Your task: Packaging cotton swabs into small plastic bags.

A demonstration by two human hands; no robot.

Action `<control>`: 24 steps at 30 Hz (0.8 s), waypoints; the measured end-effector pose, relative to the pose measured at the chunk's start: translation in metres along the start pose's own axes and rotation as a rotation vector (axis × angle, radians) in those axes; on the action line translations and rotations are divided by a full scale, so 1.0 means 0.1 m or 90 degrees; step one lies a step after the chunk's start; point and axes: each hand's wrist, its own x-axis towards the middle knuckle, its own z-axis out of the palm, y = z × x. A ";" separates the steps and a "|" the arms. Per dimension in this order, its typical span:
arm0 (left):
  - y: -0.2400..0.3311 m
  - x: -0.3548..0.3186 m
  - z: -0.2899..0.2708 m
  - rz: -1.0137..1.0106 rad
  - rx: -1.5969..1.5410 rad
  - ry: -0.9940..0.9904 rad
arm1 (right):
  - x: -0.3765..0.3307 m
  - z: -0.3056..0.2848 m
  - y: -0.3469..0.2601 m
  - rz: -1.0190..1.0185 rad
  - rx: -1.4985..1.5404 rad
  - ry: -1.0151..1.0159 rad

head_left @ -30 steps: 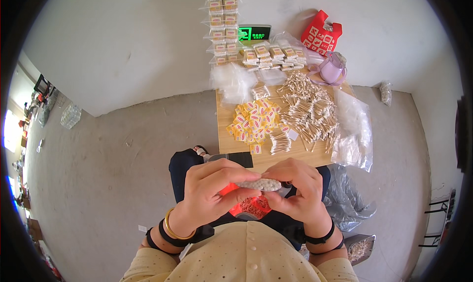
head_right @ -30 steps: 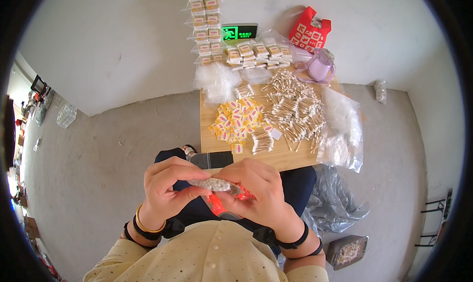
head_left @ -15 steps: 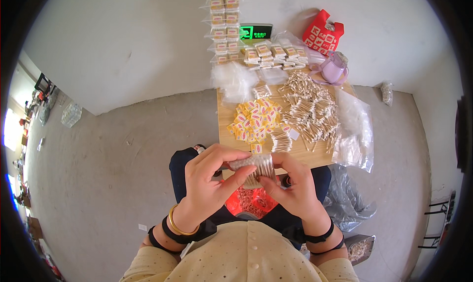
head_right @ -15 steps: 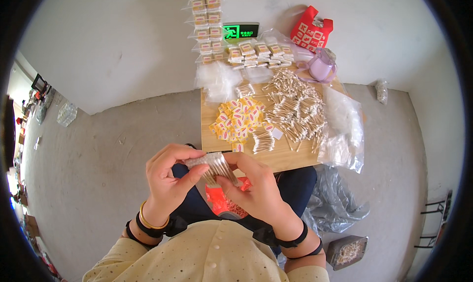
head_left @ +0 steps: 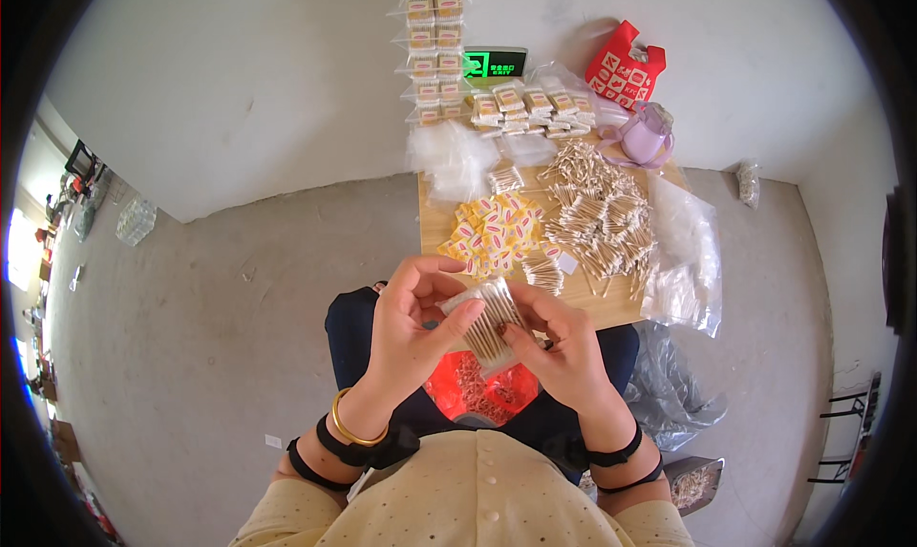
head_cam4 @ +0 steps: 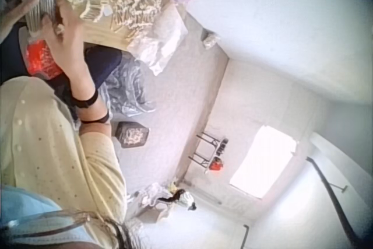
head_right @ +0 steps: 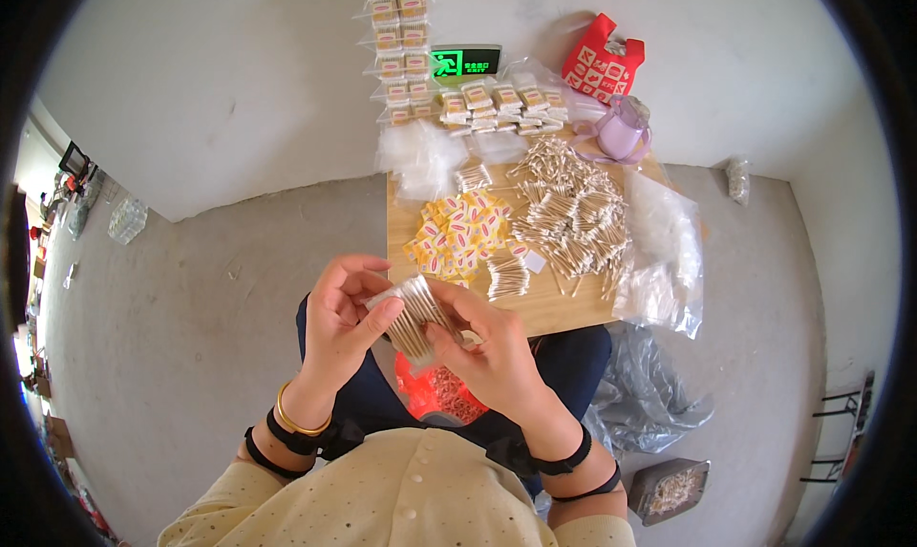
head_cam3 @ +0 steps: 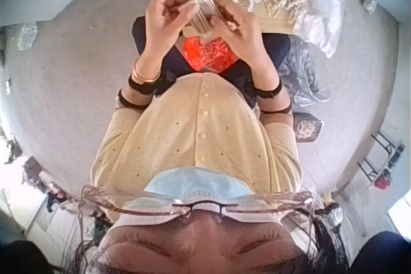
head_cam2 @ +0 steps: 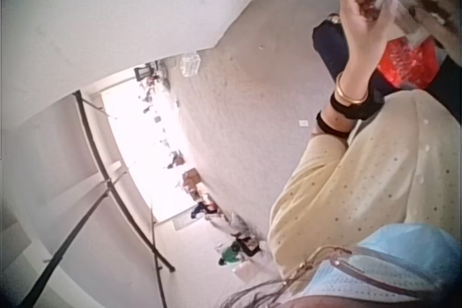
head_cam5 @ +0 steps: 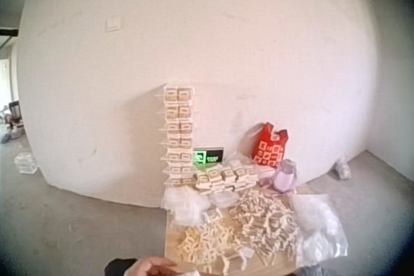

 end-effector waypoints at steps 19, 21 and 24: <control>0.04 -0.02 -0.06 0.025 0.101 0.018 | 0.05 0.03 0.07 0.023 -0.083 -0.081; 0.02 -0.03 -0.09 0.032 0.046 0.007 | 0.06 0.01 0.05 0.064 0.069 -0.111; 0.02 -0.02 -0.12 -0.017 -0.088 -0.014 | 0.07 -0.02 0.07 0.121 0.212 -0.130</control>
